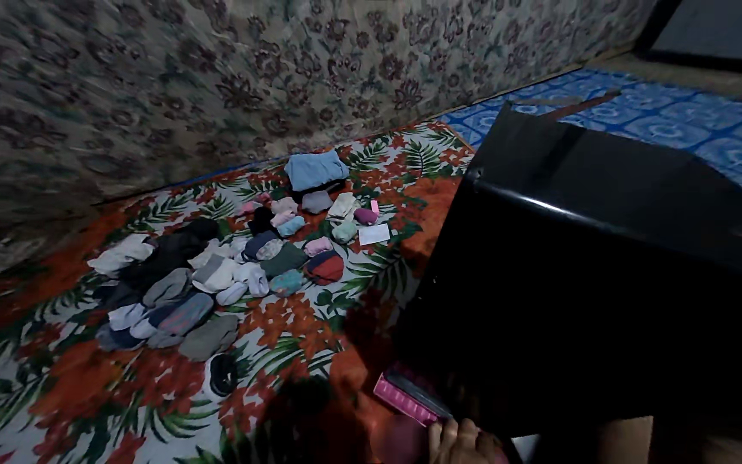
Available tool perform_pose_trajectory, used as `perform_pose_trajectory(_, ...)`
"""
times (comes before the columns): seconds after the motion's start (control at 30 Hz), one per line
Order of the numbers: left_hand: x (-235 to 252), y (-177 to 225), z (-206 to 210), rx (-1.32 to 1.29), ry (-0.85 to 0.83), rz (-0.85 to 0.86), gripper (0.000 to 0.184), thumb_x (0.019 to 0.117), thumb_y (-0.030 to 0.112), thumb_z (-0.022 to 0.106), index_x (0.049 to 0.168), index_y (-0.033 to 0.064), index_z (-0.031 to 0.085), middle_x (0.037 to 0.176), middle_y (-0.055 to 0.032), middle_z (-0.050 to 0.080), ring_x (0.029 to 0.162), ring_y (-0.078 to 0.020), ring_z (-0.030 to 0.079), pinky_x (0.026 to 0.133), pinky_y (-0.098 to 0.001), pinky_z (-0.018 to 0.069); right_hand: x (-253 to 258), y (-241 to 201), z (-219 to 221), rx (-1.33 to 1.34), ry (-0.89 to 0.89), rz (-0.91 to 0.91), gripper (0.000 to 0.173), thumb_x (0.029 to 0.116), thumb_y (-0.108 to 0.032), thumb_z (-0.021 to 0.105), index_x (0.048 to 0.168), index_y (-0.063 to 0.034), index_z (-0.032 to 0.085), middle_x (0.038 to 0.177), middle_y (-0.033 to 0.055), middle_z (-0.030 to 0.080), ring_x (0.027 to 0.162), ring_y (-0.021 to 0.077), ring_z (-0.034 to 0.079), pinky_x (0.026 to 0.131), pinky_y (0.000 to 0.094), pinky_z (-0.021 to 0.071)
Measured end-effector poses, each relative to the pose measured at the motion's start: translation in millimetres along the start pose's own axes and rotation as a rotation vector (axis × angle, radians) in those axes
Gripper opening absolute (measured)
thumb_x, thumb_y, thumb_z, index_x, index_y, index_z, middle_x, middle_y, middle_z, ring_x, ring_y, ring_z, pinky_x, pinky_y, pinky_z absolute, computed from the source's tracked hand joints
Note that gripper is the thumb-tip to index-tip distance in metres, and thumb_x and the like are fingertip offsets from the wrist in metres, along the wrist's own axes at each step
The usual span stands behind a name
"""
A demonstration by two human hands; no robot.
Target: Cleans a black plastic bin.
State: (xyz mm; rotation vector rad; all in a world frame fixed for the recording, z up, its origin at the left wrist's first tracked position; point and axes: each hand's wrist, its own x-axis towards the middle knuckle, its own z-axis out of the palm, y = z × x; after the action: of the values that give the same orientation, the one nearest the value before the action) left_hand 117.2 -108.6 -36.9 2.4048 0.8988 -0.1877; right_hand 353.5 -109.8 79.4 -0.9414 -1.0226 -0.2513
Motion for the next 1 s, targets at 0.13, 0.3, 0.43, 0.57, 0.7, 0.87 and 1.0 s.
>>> perform_pose_trajectory(0.13, 1.0, -7.1, 14.4, 0.034, 0.098, 0.018, 0.032, 0.1007, 0.029, 0.055, 0.118, 0.0117, 0.075, 0.118, -0.0104, 0.072, 0.113, -0.0317, 0.066, 0.103, -0.0538, 0.0442, 4.7, 0.9, 6.5, 0.046, -0.033, 0.028, 0.043, 0.1007, -0.037, 0.050, 0.128, -0.0064, 0.061, 0.141, 0.0046, 0.057, 0.139, 0.0225, 0.046, 0.121, 0.0384, 0.0331)
perform_pose_trajectory(0.3, 0.0, -7.3, 24.6, 0.117, 0.186, 0.045, 0.031, 0.1009, 0.030, 0.054, 0.116, 0.0149, 0.076, 0.115, -0.0104, 0.072, 0.110, -0.0321, 0.066, 0.102, -0.0553, 0.0442, 4.4, -1.4, 10.0, 0.053, -0.030, 0.027, 0.039, 0.1010, -0.033, 0.048, 0.126, -0.0061, 0.061, 0.142, 0.0049, 0.057, 0.140, 0.0230, 0.046, 0.121, 0.0390, 0.0327)
perform_pose_trajectory(0.43, 4.2, -11.3, 11.5, 0.022, 0.045, 0.039, 0.031, 0.1014, 0.029, 0.055, 0.120, 0.0137, 0.075, 0.120, -0.0107, 0.071, 0.115, -0.0318, 0.065, 0.108, -0.0568, 0.0394, 12.1, -8.3, 20.9, -0.018, -0.061, -0.017, 0.039, 0.1026, -0.042, 0.047, 0.122, -0.0135, 0.065, 0.136, -0.0029, 0.061, 0.137, 0.0174, 0.048, 0.120, 0.0362, 0.0342)
perform_pose_trajectory(0.57, -3.1, -31.3, 2.2, -0.209, 0.226, 0.125, 0.025, 0.1015, 0.025, 0.059, 0.115, 0.0166, 0.079, 0.117, -0.0088, 0.072, 0.114, -0.0300, 0.066, 0.107, -0.0564, 0.0433, 21.5, 4.3, 27.3, -0.161, -0.202, -0.106, 0.050, 0.1050, -0.056, 0.039, 0.131, -0.0212, 0.063, 0.142, -0.0064, 0.058, 0.141, 0.0156, 0.045, 0.122, 0.0414, 0.0317)
perform_pose_trajectory(0.7, -11.3, -36.3, -23.2, -0.445, 0.588, 0.090, 0.012, 0.0854, 0.011, 0.075, 0.095, 0.0046, 0.077, 0.092, -0.0108, 0.073, 0.082, -0.0205, 0.070, 0.075, -0.0365, 0.0599, 30.8, 4.8, 50.9, -0.269, -0.311, -0.048, 0.058, 0.1096, -0.050, 0.026, 0.133, -0.0086, 0.060, 0.146, 0.0061, 0.054, 0.145, 0.0198, 0.041, 0.123, 0.0465, 0.0296)
perform_pose_trajectory(0.87, -0.1, -22.1, -29.3, -0.371, 0.626, 0.164, 0.011, 0.0863, 0.012, 0.077, 0.093, 0.0038, 0.074, 0.094, -0.0114, 0.072, 0.078, -0.0198, 0.071, 0.070, -0.0346, 0.0610, 35.7, -2.5, 63.4, -0.240, -0.362, 0.034, 0.059, 0.1096, -0.051, 0.028, 0.134, -0.0079, 0.060, 0.149, 0.0061, 0.052, 0.147, 0.0220, 0.038, 0.123, 0.0459, 0.0286)
perform_pose_trajectory(1.0, 15.9, -14.6, -22.0, -0.170, 0.800, 0.336, 0.007, 0.0850, 0.018, 0.076, 0.084, 0.0105, 0.075, 0.085, -0.0048, 0.073, 0.079, -0.0160, 0.072, 0.068, -0.0307, 0.0602, 35.1, -5.9, 58.7, -0.275, -0.323, 0.046, 0.061, 0.1099, -0.050, 0.026, 0.131, -0.0057, 0.061, 0.149, 0.0071, 0.052, 0.148, 0.0205, 0.037, 0.124, 0.0448, 0.0277)
